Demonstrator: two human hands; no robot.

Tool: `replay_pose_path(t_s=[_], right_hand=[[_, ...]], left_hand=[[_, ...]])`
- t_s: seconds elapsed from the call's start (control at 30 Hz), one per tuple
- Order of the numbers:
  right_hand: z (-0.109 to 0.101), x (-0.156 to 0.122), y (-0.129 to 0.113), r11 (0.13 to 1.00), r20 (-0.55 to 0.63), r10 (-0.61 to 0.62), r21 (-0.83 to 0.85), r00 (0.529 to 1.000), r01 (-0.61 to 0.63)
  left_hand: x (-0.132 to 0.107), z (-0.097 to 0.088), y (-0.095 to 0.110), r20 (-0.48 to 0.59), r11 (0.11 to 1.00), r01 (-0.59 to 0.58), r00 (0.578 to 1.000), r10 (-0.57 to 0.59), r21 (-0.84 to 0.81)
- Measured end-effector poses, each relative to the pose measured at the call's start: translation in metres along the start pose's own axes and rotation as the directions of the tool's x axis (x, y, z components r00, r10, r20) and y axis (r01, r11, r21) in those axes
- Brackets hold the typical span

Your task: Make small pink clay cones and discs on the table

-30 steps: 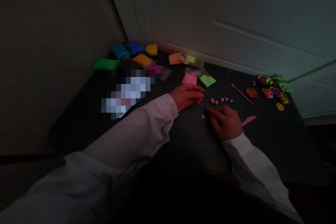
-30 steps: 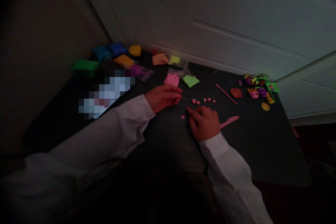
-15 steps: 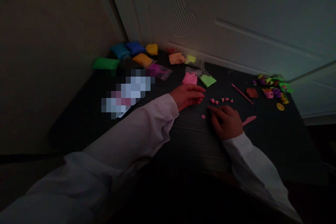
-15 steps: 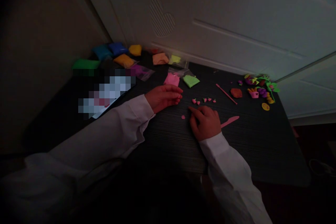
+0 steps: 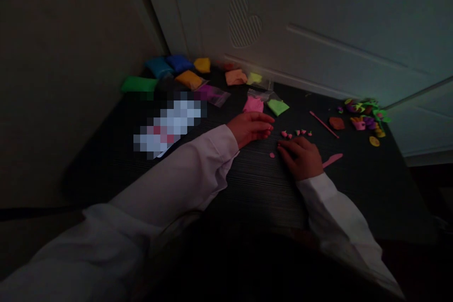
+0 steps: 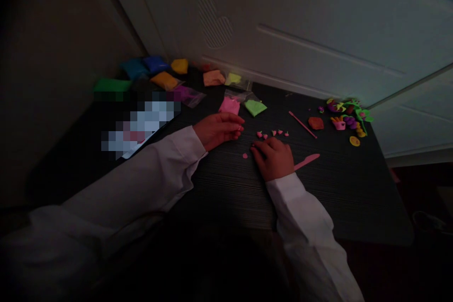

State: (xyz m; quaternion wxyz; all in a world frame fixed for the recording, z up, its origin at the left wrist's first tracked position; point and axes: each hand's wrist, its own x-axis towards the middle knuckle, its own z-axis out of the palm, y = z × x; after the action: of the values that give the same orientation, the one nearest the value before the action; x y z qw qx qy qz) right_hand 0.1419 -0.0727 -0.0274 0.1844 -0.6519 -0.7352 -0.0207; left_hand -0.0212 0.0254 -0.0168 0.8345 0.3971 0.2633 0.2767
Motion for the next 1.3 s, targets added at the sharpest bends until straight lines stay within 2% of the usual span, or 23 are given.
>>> replay_pose_path(t_s=[0.13,0.23,0.3,0.4,0.47,0.53,0.67,0.83,0.97,1.17,1.3], right_hand=[[-0.004,0.002,-0.003,0.997,-0.004,0.022,0.071,1.0,-0.022],[-0.011,0.001,-0.007,0.944,-0.019,0.102,0.317,0.995,-0.091],[-0.014,0.0,-0.008,0.829,-0.005,0.195,0.535,0.981,-0.163],[-0.015,-0.001,-0.007,0.52,0.091,0.322,0.815,0.942,-0.256],[-0.016,0.0,-0.006,0.3,0.186,0.327,0.909,0.927,-0.288],[-0.018,0.001,-0.006,0.151,0.259,0.296,0.938,0.919,-0.313],[-0.024,0.002,-0.008,0.009,0.34,0.258,0.935,0.904,-0.354],[-0.03,0.001,-0.006,-0.199,0.339,0.199,0.933,0.919,-0.301],[-0.031,0.001,-0.004,-0.252,0.36,0.241,0.92,0.902,-0.3],[-0.029,0.001,-0.001,-0.23,0.373,0.29,0.921,0.881,-0.314],[-0.027,0.001,0.0,-0.235,0.376,0.267,0.918,0.887,-0.319]], left_hand=[[0.0,0.0,0.0,-0.005,1.0,-0.002,1.0,0.002,0.001],[-0.001,0.001,0.001,-0.009,1.0,-0.004,1.0,0.004,-0.001],[-0.001,0.001,0.001,-0.005,1.0,-0.001,1.0,0.001,-0.003],[0.0,0.0,0.0,0.007,1.0,-0.002,1.0,0.002,-0.004],[0.0,0.0,0.0,0.009,1.0,-0.001,1.0,0.001,-0.006],[0.001,-0.001,0.0,0.008,1.0,0.002,1.0,-0.002,-0.009],[0.001,-0.001,0.0,0.014,1.0,0.004,1.0,-0.004,-0.007],[0.0,0.0,0.001,-0.001,1.0,0.008,1.0,-0.008,0.003],[-0.001,0.001,0.001,-0.007,1.0,0.006,1.0,-0.005,0.007],[0.0,0.0,0.0,0.0,1.0,0.004,1.0,-0.004,0.006],[0.0,0.0,0.0,0.0,1.0,-0.002,1.0,0.002,0.0]])
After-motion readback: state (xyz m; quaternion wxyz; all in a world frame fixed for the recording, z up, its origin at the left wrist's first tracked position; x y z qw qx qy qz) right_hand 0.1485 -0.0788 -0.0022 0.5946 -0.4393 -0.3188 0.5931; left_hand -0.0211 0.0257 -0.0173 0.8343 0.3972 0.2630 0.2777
